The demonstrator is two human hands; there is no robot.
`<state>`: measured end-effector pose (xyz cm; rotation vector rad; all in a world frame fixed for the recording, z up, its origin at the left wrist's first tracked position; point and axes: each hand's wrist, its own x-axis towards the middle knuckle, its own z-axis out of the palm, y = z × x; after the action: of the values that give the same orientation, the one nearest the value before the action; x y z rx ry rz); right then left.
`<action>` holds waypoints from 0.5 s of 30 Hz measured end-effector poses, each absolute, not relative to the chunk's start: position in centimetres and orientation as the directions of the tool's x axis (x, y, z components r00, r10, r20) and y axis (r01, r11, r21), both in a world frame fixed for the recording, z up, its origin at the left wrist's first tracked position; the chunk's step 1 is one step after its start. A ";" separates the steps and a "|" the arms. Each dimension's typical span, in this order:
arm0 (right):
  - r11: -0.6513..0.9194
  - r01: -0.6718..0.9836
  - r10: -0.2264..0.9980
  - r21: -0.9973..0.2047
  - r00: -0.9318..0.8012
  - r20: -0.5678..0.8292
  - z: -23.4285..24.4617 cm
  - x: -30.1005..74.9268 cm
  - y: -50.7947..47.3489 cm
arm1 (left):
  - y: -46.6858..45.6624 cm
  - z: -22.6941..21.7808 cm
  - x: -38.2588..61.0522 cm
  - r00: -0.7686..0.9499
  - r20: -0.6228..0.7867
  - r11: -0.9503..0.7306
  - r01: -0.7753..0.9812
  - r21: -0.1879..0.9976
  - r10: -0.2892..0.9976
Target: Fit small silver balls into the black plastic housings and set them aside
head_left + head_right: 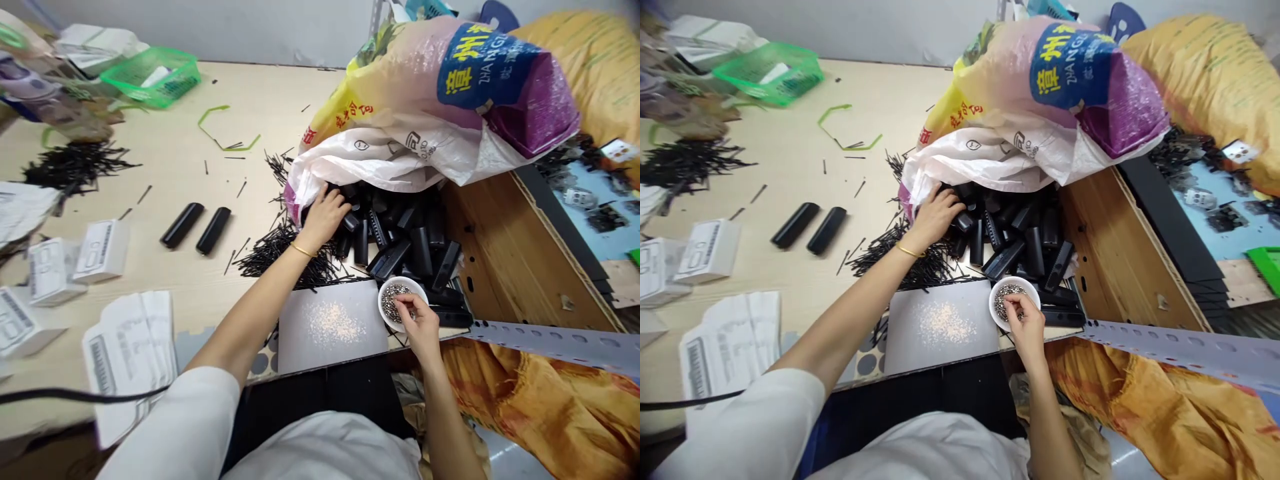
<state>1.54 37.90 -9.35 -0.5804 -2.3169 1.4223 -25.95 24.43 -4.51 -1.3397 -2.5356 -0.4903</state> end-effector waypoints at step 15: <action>0.227 -0.079 0.565 -0.971 -0.802 0.197 -7.9 -1.3 29.9 | 18.4 -4.3 -9.7 -0.723 -0.567 -0.616 -0.666 0.421 0.394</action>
<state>-1.27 29.88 -7.86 -0.4450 -1.9845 1.6169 -9.65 18.43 -4.27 0.8488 -1.2456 -3.4426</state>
